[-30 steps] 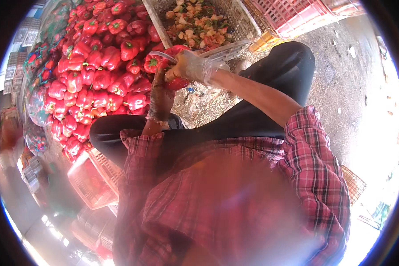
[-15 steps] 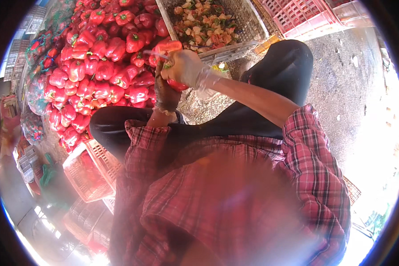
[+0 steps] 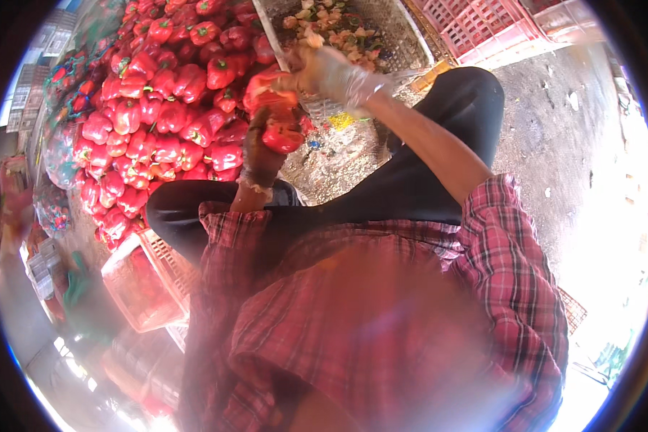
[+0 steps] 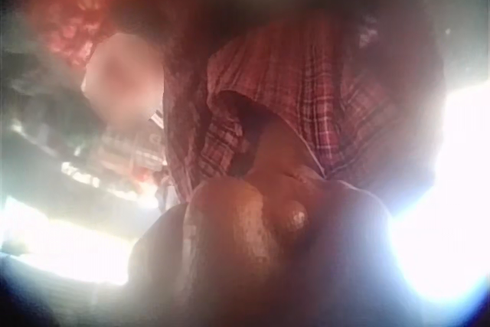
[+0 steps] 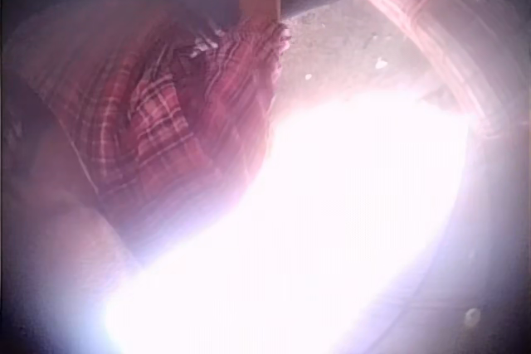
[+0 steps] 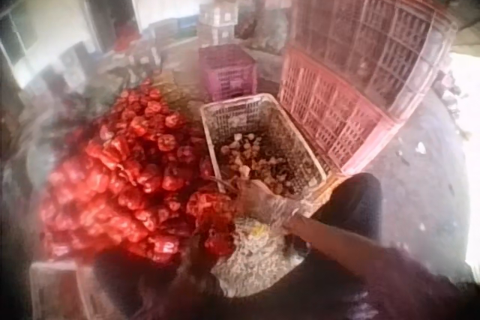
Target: The person processes peppers by cutting off the tops, removing the cores, and placing the cleaned peppers into a basket.
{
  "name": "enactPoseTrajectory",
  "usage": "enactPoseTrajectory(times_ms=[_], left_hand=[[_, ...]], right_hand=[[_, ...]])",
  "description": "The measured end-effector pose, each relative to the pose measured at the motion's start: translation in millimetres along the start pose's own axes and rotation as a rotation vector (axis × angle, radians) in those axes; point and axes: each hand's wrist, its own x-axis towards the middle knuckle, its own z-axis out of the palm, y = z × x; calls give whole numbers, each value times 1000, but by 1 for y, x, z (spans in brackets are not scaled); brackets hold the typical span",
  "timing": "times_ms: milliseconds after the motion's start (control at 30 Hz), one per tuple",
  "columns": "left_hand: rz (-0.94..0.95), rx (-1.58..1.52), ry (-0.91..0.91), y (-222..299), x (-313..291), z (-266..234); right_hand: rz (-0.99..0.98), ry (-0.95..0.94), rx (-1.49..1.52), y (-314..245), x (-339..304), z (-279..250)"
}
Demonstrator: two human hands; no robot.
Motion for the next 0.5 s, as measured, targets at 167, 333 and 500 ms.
enactPoseTrajectory(times_ms=[167, 333, 500], left_hand=[[398, 1241, 78, -19, -16, -21], [223, 2204, 34, 2, -31, 19], [267, 1818, -465, -1, -72, 51]], right_hand=[[122, -151, 505, 3, -1, 16], [-101, -91, 223, 52, 6, 54], [-148, 35, 86, 39, -7, 28]])
